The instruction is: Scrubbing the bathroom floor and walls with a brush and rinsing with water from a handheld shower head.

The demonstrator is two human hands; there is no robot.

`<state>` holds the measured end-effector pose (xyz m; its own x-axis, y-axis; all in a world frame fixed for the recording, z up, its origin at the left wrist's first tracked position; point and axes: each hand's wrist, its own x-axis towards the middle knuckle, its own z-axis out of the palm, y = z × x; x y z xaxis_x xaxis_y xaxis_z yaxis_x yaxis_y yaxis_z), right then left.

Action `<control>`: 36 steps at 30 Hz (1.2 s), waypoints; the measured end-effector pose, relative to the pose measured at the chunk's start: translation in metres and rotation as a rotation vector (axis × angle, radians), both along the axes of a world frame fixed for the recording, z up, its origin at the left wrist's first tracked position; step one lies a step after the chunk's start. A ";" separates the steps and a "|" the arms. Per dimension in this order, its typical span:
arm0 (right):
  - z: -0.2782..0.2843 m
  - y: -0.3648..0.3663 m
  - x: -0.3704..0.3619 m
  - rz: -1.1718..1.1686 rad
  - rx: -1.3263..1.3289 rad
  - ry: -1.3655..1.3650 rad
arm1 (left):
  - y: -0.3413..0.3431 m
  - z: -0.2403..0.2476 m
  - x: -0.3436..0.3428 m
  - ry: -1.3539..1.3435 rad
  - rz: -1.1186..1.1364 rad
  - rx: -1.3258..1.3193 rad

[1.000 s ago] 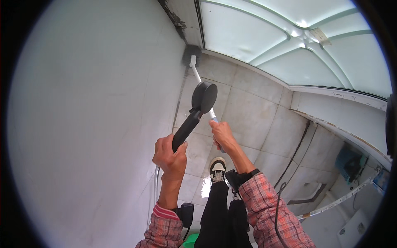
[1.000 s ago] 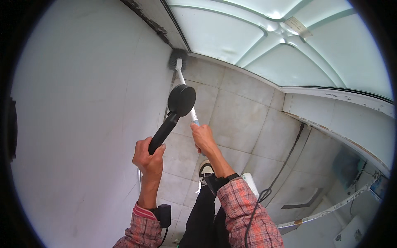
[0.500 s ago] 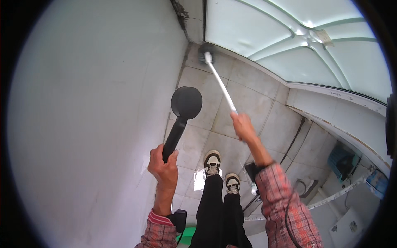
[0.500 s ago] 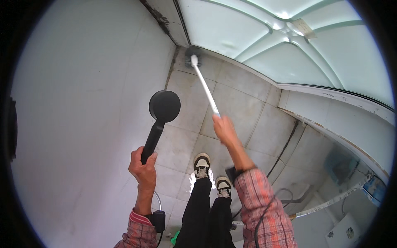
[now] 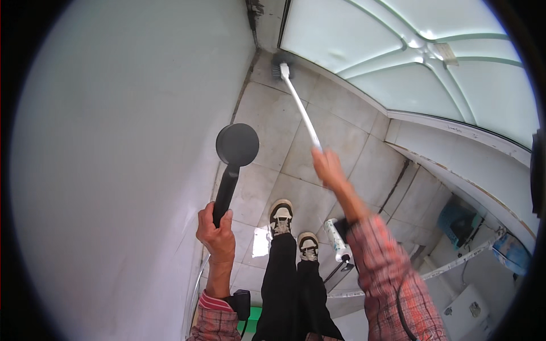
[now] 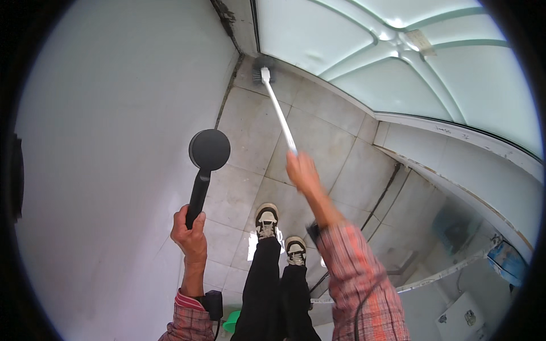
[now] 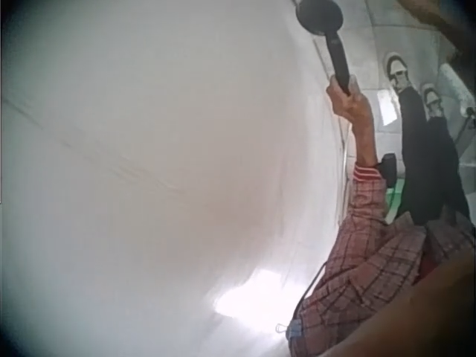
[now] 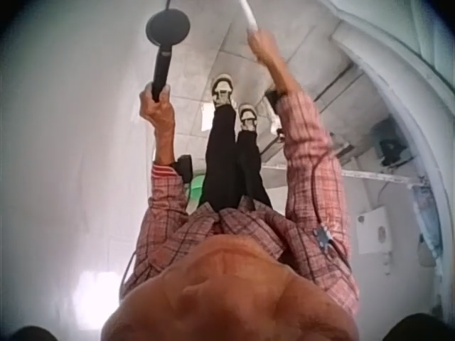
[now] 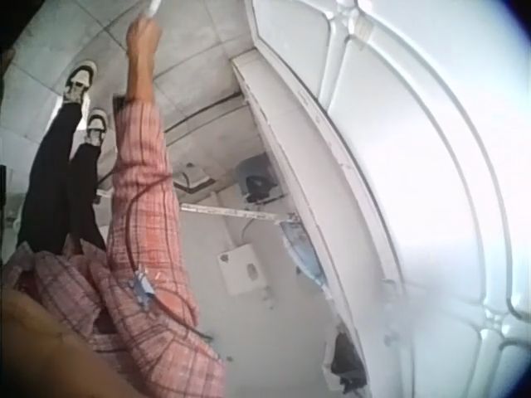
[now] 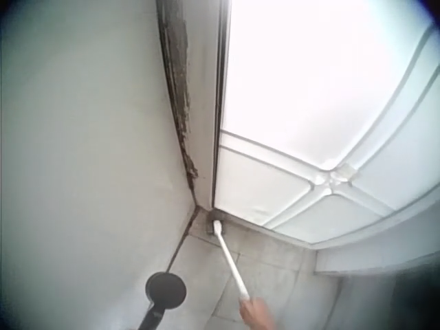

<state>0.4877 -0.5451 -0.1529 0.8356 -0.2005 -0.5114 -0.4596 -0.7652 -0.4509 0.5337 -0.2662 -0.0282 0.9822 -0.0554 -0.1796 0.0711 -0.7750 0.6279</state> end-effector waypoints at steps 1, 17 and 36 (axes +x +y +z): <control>0.025 0.012 0.065 -0.293 0.310 0.417 | 0.009 0.005 0.004 -0.011 -0.016 0.040; 0.026 0.001 0.119 -0.576 0.465 0.425 | 0.000 -0.003 0.000 0.044 -0.003 -0.028; -0.004 0.055 0.099 -0.911 0.996 0.413 | -0.003 -0.007 -0.007 0.179 0.228 -0.125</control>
<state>0.5863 -0.4902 -0.1568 0.3681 0.0039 -0.9298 -0.8435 0.4222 -0.3321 0.5266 -0.2688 -0.0352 0.9252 0.1306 -0.3562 0.3523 -0.6441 0.6789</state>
